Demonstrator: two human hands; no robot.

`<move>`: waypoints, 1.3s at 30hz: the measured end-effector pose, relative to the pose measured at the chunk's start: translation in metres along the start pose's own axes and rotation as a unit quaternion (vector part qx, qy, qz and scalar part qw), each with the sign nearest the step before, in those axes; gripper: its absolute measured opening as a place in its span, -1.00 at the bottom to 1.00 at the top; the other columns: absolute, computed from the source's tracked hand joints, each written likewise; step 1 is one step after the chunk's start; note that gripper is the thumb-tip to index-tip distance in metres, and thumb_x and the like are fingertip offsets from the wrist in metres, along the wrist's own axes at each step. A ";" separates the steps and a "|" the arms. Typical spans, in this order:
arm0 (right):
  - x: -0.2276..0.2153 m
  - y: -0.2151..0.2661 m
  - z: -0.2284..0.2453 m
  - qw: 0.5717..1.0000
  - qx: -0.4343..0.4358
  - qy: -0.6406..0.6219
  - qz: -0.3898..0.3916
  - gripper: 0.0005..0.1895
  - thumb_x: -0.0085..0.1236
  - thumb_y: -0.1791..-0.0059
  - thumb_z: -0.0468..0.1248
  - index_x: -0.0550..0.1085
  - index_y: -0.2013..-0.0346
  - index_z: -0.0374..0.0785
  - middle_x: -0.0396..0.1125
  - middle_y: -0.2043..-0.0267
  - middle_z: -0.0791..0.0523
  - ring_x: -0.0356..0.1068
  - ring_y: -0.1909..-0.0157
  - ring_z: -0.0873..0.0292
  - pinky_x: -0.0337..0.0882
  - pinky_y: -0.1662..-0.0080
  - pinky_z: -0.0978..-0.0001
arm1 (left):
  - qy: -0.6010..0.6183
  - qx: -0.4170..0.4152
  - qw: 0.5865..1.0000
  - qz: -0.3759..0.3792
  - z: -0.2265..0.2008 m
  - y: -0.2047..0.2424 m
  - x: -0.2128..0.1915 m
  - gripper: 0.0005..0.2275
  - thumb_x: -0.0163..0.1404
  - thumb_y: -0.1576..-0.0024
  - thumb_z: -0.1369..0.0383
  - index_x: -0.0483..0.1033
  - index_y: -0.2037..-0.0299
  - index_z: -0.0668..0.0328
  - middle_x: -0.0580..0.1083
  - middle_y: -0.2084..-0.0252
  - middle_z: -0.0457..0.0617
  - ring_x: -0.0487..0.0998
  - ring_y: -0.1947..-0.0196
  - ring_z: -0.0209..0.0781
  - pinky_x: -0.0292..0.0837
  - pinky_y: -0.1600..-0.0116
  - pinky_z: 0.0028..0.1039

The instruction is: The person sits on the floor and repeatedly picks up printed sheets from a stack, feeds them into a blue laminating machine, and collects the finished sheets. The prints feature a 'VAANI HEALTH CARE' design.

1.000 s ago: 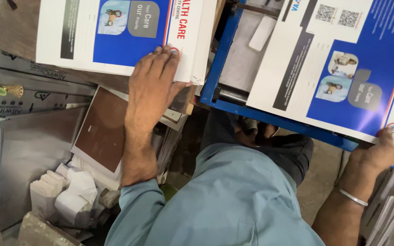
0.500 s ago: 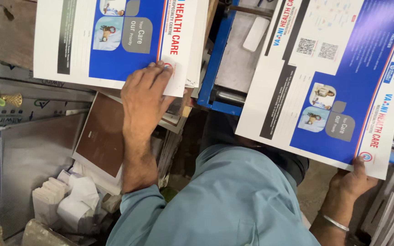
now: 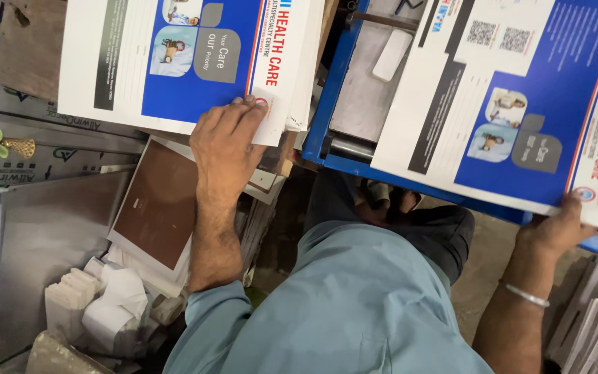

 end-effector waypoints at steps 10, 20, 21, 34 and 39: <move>0.014 -0.004 -0.046 0.975 0.204 0.019 0.082 -0.65 -0.12 -0.29 -0.25 0.32 -0.31 -0.40 0.40 -0.05 -0.09 0.52 -0.01 -0.06 0.61 -0.01 0.11 | 0.019 -0.001 1.000 0.018 0.003 0.006 0.007 -0.52 0.33 -0.02 0.37 0.51 -0.17 0.18 0.47 -0.15 -0.03 0.42 -0.14 -0.01 0.29 -0.21 -0.15; 0.063 0.068 -0.030 0.960 0.227 0.061 0.155 -0.63 -0.05 -0.25 -0.24 0.31 -0.27 -0.43 0.41 -0.09 -0.11 0.49 -0.07 -0.08 0.59 -0.05 0.15 | 0.192 -0.107 0.973 -0.065 0.044 -0.003 -0.025 -0.67 -0.04 -0.20 0.60 0.55 -0.16 0.26 0.54 -0.22 0.09 0.55 -0.26 0.08 0.43 -0.38 -0.20; 0.079 0.076 -0.024 0.955 0.229 0.061 0.181 -0.62 -0.04 -0.24 -0.24 0.30 -0.28 -0.44 0.40 -0.11 -0.11 0.48 -0.08 -0.08 0.59 -0.05 0.15 | 0.186 -0.101 0.974 -0.081 0.036 -0.003 -0.023 -0.67 -0.05 -0.20 0.60 0.54 -0.16 0.26 0.54 -0.21 0.09 0.56 -0.26 0.10 0.42 -0.40 -0.18; 0.228 0.153 0.003 0.900 0.302 -0.048 0.310 -0.52 0.11 -0.10 -0.30 0.27 -0.31 -0.26 0.35 -0.18 0.08 0.44 -0.14 0.17 0.58 -0.01 0.30 | 0.095 0.103 0.973 0.182 -0.163 -0.007 0.050 -0.39 0.09 -0.13 0.04 0.37 -0.30 0.31 0.27 -0.42 0.26 0.18 -0.47 0.19 -0.10 -0.53 0.18; 0.198 0.094 0.025 0.958 0.175 -0.058 0.221 -0.65 0.06 -0.24 -0.45 0.27 -0.31 -0.41 0.28 -0.05 0.07 0.39 0.00 0.18 0.49 0.03 0.36 | 0.042 0.040 0.975 0.213 -0.100 0.002 0.032 -0.33 0.13 -0.13 0.02 0.32 -0.36 0.30 0.20 -0.46 0.26 0.08 -0.52 0.20 -0.15 -0.52 0.19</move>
Point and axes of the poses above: each hand's wrist, its own y-axis away from the middle knuckle, its own x-axis out of the palm, z = x × y, the point moved 6 cm from there along -y, towards the middle knuckle
